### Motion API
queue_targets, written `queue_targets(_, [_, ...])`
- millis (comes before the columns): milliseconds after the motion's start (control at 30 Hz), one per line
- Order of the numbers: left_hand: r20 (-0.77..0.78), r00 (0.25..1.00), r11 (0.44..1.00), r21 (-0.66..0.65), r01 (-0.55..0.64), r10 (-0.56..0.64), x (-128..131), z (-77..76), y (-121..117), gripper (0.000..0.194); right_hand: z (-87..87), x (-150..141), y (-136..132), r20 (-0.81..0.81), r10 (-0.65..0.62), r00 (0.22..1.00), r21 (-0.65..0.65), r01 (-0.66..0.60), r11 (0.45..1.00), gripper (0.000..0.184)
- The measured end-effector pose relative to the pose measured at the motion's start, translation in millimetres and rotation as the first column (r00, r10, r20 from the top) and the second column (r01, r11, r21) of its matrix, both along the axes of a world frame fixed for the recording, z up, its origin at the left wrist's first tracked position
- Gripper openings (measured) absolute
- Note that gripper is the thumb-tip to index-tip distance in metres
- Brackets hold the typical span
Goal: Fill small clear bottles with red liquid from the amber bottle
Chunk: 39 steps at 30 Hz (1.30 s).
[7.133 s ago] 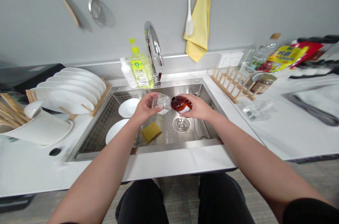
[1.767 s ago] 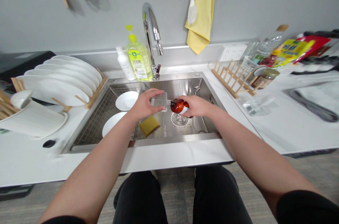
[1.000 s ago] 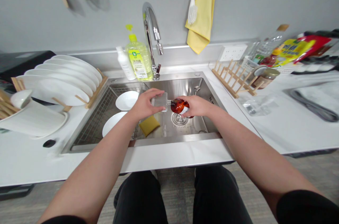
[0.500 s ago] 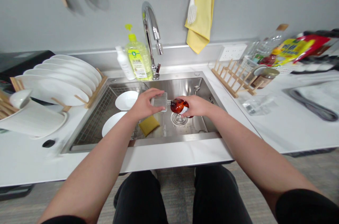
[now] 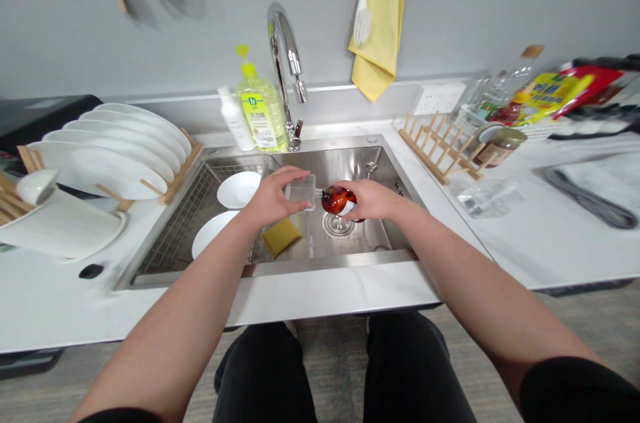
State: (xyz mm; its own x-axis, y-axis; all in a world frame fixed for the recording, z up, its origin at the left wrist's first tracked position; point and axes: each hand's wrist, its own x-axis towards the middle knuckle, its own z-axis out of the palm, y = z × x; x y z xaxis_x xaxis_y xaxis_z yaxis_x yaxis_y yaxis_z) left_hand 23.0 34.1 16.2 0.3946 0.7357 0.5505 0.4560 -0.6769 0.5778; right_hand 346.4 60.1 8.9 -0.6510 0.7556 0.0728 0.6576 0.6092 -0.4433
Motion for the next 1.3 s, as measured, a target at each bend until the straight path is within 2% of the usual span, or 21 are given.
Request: queue_targets(1300, [-0.04,0.999,1.0,0.0,-0.016,0.016,2.7,3.1,-5.5,0.07,-0.1,-5.1,-4.9,-0.02,0.011,1.0,-0.038,-0.012,0.999,0.093])
